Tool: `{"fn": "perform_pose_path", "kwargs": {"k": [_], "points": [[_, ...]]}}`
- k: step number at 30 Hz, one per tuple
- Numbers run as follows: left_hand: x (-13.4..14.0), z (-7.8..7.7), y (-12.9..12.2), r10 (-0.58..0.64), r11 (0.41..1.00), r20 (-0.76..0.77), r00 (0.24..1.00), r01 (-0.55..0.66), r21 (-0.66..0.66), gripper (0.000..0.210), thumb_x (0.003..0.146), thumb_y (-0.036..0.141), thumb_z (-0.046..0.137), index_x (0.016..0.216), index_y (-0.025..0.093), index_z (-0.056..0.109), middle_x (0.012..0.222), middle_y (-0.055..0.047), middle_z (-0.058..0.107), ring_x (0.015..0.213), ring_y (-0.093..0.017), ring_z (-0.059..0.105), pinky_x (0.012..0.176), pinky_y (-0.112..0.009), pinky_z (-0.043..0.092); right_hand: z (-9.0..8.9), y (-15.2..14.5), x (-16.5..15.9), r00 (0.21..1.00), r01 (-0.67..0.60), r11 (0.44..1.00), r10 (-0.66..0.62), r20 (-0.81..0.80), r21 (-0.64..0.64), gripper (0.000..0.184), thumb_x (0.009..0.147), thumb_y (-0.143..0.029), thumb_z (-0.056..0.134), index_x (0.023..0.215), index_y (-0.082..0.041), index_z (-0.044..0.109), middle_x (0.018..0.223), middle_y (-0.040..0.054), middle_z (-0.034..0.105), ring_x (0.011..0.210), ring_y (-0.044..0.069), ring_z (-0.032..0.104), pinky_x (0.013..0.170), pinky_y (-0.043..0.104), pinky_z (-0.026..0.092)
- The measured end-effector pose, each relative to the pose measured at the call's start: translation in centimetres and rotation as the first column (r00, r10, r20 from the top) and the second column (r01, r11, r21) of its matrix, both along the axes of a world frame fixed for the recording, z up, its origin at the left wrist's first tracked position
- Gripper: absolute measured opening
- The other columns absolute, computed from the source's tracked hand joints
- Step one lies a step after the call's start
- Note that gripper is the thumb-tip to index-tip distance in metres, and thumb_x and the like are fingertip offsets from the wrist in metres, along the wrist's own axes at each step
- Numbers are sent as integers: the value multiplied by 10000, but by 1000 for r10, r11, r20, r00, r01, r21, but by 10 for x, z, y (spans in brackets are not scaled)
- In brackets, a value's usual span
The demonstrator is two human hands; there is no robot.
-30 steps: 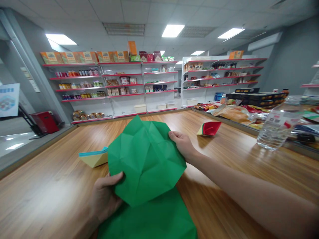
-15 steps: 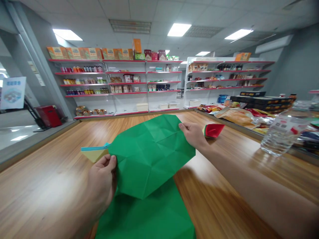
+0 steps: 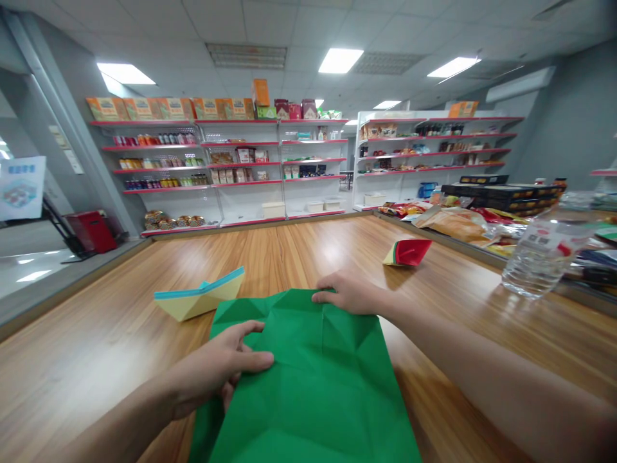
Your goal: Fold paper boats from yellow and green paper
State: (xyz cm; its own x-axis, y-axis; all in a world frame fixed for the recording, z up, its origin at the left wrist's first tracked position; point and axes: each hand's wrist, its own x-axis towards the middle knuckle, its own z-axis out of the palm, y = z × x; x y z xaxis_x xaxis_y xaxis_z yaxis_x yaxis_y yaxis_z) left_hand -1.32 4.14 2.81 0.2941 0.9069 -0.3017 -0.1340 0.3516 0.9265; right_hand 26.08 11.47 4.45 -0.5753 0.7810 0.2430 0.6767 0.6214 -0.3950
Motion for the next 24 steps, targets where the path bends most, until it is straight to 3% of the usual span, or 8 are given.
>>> {"fn": "perform_pose_path", "kwargs": {"k": [3, 6, 9, 12, 15, 17, 19, 24], "points": [[7, -6, -7, -79, 991, -300, 951, 108, 84, 559, 596, 158, 748, 1118, 196, 551, 521, 53, 567, 298, -120, 475, 265, -180, 246, -7, -1, -5, 990, 118, 978, -129, 57, 170, 318, 853, -446, 514, 769, -181, 669, 695, 39, 653, 608, 143, 525, 532, 250, 265], [11, -10, -12, 85, 928, -510, 856, 119, 353, 517, 556, 196, 776, 1043, 179, 601, 446, 60, 516, 362, -147, 489, 346, -194, 281, -10, -3, -10, 980, 147, 942, -180, 84, 303, 295, 874, -424, 493, 815, -193, 667, 760, 56, 670, 688, 170, 563, 564, 259, 274], [12, -11, -13, 231, 833, -490, 841, 89, 546, 559, 503, 182, 798, 1035, 197, 628, 601, -5, 612, 642, -253, 619, 543, -240, 405, -9, -8, -16, 990, 79, 938, -113, 81, 339, 226, 882, -343, 499, 821, -192, 656, 779, 51, 664, 733, 173, 573, 600, 257, 295], [13, -10, -9, 345, 778, -397, 850, -23, 627, 654, 486, 174, 809, 1107, 199, 608, 919, -84, 651, 1014, -332, 561, 803, -315, 409, -9, -14, -20, 998, -47, 953, 32, 55, 301, 166, 878, -258, 499, 832, -199, 647, 798, 31, 664, 747, 157, 578, 621, 243, 316], [15, -10, 2, 378, 801, -345, 859, -116, 587, 705, 537, 221, 804, 1194, 169, 553, 1028, -105, 634, 1038, -311, 552, 858, -340, 402, -12, -18, -24, 986, -165, 948, 158, 47, 272, 170, 888, -229, 479, 854, -213, 645, 834, 15, 668, 761, 143, 585, 624, 233, 324], [15, -12, 10, 190, 902, -268, 945, -60, 428, 557, 588, 239, 782, 1102, 129, 598, 955, -112, 667, 926, -282, 613, 808, -342, 446, -15, -21, -28, 980, -197, 940, 187, 62, 280, 176, 896, -259, 475, 862, -215, 641, 826, 17, 667, 755, 147, 587, 619, 236, 323], [14, -15, 18, 53, 958, -148, 988, -8, 287, 390, 600, 231, 777, 946, 112, 641, 843, -104, 693, 784, -250, 650, 729, -333, 484, -19, -23, -32, 986, -167, 938, 150, 78, 304, 200, 899, -315, 473, 854, -202, 632, 801, 35, 664, 744, 159, 584, 615, 246, 321], [8, -22, 30, 147, 963, -2, 989, -143, 226, 235, 560, 193, 799, 690, 125, 615, 681, -67, 684, 577, -192, 631, 571, -281, 492, -27, -23, -39, 993, -23, 950, -13, 115, 311, 255, 898, -394, 468, 852, -180, 599, 800, 63, 665, 736, 181, 593, 593, 262, 307]]}}
